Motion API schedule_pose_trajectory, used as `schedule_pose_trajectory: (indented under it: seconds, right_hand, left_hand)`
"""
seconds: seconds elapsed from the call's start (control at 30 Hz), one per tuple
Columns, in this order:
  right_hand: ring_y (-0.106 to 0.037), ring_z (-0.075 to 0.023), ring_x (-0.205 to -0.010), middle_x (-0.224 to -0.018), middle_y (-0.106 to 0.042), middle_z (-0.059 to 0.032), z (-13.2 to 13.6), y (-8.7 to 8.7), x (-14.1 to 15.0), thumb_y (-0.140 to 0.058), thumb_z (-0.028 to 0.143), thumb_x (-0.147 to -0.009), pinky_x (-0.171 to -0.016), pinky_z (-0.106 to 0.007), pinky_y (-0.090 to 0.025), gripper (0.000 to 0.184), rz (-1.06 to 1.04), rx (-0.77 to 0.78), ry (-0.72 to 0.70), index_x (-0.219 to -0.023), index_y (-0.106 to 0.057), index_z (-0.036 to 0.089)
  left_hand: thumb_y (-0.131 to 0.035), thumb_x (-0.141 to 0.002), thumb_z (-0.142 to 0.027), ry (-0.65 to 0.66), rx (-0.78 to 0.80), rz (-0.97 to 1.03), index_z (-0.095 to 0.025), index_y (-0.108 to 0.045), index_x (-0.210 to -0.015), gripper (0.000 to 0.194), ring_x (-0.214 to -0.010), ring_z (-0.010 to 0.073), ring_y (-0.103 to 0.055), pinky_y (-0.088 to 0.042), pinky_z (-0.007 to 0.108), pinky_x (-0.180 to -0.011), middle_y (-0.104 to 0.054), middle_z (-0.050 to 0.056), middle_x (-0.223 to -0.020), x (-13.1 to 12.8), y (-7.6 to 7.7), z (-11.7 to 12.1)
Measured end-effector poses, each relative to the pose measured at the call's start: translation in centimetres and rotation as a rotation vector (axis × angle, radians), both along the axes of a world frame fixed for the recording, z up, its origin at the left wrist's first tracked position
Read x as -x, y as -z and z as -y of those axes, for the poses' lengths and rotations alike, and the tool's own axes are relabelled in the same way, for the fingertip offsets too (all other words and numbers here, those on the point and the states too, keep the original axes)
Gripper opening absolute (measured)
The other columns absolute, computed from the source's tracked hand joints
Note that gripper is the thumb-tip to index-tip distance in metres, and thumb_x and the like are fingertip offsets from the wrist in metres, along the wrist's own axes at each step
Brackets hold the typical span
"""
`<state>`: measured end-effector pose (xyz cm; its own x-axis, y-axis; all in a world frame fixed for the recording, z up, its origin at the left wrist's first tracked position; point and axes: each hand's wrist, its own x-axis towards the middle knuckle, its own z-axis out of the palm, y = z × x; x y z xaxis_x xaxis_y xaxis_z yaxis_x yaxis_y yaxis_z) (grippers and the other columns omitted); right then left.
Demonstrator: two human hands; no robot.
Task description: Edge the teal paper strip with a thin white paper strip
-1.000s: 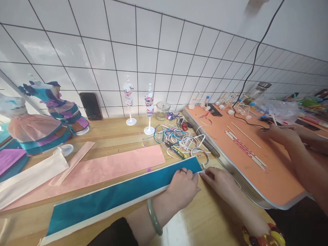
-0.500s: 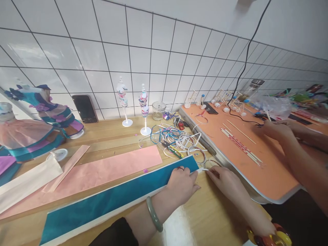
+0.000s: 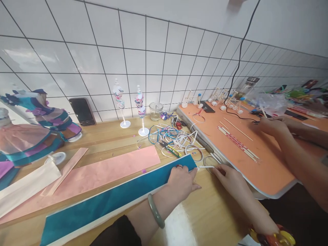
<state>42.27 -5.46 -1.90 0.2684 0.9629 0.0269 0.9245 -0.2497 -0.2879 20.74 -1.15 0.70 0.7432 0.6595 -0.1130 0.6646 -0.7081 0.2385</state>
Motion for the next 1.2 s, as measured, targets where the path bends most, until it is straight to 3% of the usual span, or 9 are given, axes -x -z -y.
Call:
schedule_pose_trajectory:
  seconds: [0.23, 0.47, 0.63, 0.73, 0.9, 1.03, 1.2]
  right_hand:
    - [-0.063, -0.0197, -0.064, -0.071, -0.069, -0.0034, 0.5, 0.2, 0.2, -0.043, 0.040, -0.084, -0.054, -0.027, -0.046, 0.030, 0.021, -0.097, -0.014, -0.079, -0.066, 0.021]
    - [-0.060, -0.0280, -0.088, -0.090, -0.068, -0.0144, 2.0, 0.6, 2.3, -0.035, 0.035, -0.088, -0.077, -0.041, -0.046, 0.039, 0.174, -0.255, -0.140, -0.107, -0.059, 0.011]
    - [-0.065, -0.0195, -0.072, -0.093, -0.068, -0.0079, 3.1, 1.8, 5.7, -0.032, 0.022, -0.088, -0.056, -0.028, -0.048, 0.040, 0.261, -0.172, -0.324, -0.125, -0.047, 0.020]
    - [-0.067, -0.0200, -0.068, -0.094, -0.069, -0.0077, 3.1, 2.5, 6.4, -0.031, 0.021, -0.089, -0.051, -0.028, -0.048, 0.042, 0.350, -0.121, -0.296, -0.130, -0.040, 0.018]
    - [-0.068, -0.0207, -0.074, -0.095, -0.070, -0.0081, 2.5, 2.7, 6.3, -0.034, 0.019, -0.088, -0.053, -0.027, -0.049, 0.043, 0.393, -0.072, -0.267, -0.131, -0.040, 0.016]
    - [-0.068, -0.0221, -0.065, -0.087, -0.070, -0.0088, 2.1, 2.6, 6.7, -0.037, 0.014, -0.085, -0.046, -0.027, -0.045, 0.043, 0.447, -0.028, -0.231, -0.126, -0.047, 0.017]
    - [-0.067, -0.0215, -0.064, -0.080, -0.070, -0.0105, 1.9, 2.6, 7.2, -0.039, 0.011, -0.083, -0.045, -0.026, -0.044, 0.044, 0.482, -0.013, -0.179, -0.126, -0.046, 0.010]
  left_hand:
    - [-0.044, -0.078, -0.062, 0.013, 0.034, -0.051, -0.024, -0.044, -0.125, 0.060, -0.090, 0.0270, -0.057, -0.043, 0.032, -0.067, -0.061, 0.010, -0.092, -0.3, -0.2, -0.4]
    - [-0.047, -0.076, -0.062, 0.054, 0.035, -0.011, -0.023, -0.049, -0.119, 0.058, -0.081, 0.0253, -0.059, -0.043, 0.032, -0.064, -0.062, 0.009, -0.087, -0.3, 0.0, -0.8]
    - [-0.046, -0.078, -0.060, 0.022, 0.052, 0.019, -0.021, -0.051, -0.114, 0.054, -0.084, 0.0256, -0.058, -0.044, 0.033, -0.067, -0.061, 0.009, -0.089, -0.5, 0.3, -0.8]
    - [-0.045, -0.078, -0.061, 0.015, 0.049, 0.020, -0.020, -0.050, -0.116, 0.056, -0.087, 0.0280, -0.057, -0.045, 0.036, -0.069, -0.060, 0.010, -0.091, -0.5, 0.3, -0.5]
    - [-0.058, -0.073, -0.053, -0.001, -0.003, 0.121, -0.016, -0.046, -0.118, 0.059, -0.093, 0.0276, -0.054, -0.045, 0.038, -0.079, -0.058, 0.010, -0.097, 0.6, 0.9, 0.3]
    - [-0.058, -0.076, -0.047, 0.023, -0.091, 0.159, -0.012, -0.052, -0.106, 0.047, -0.097, 0.0272, -0.050, -0.043, 0.038, -0.083, -0.056, 0.011, -0.098, 1.8, 1.6, 1.1]
    - [-0.054, -0.081, -0.040, 0.005, -0.194, 0.084, -0.010, -0.057, -0.098, 0.035, -0.093, 0.0264, -0.050, -0.045, 0.037, -0.076, -0.054, 0.012, -0.093, 3.3, 1.8, 2.6]
